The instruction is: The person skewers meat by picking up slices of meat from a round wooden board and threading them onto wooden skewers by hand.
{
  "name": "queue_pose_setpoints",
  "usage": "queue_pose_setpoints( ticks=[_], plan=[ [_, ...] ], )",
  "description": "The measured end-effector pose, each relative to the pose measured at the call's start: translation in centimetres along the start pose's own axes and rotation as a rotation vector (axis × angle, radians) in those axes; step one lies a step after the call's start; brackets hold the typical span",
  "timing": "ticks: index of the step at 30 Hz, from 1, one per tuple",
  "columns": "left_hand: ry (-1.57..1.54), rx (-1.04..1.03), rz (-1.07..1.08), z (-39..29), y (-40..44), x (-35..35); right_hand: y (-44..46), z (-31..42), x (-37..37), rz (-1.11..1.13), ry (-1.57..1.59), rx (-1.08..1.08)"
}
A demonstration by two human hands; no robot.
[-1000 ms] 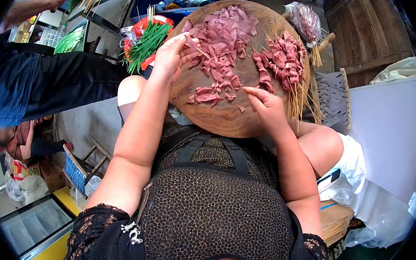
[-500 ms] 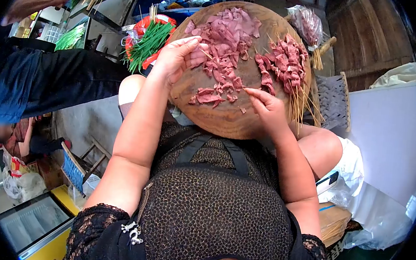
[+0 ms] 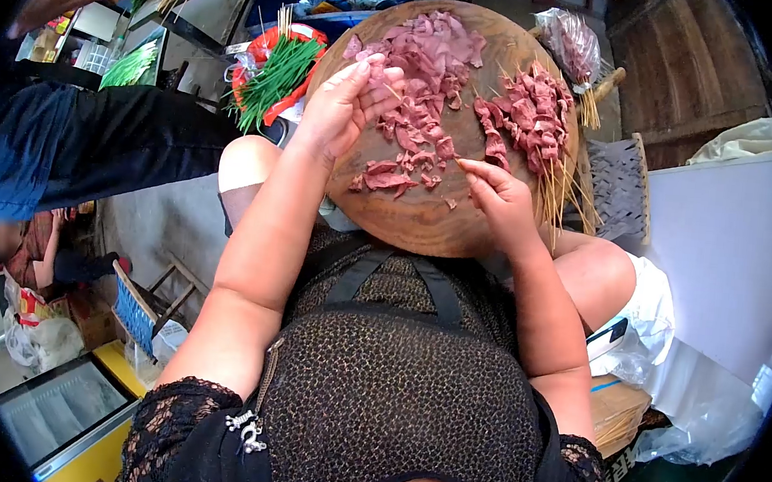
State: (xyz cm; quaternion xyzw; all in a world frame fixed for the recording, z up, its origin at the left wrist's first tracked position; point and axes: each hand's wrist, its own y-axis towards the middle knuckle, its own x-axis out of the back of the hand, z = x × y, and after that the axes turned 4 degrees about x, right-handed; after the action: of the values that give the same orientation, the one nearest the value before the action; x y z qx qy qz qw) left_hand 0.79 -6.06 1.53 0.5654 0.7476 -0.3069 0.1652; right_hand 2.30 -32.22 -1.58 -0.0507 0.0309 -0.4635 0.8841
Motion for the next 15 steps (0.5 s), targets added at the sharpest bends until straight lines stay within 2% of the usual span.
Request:
queue_pose_setpoints(
  ticks=[10, 15],
  plan=[
    [0.181, 0.122, -0.003, -0.9, -0.1, -0.2, 0.2, 0.1, 1.1, 0.051, -0.061, 0.032],
    [0.157, 0.147, 0.047, -0.3, -0.2, -1.2, 0.0, -0.1, 0.7, 0.072, 0.167, -0.156]
  ],
)
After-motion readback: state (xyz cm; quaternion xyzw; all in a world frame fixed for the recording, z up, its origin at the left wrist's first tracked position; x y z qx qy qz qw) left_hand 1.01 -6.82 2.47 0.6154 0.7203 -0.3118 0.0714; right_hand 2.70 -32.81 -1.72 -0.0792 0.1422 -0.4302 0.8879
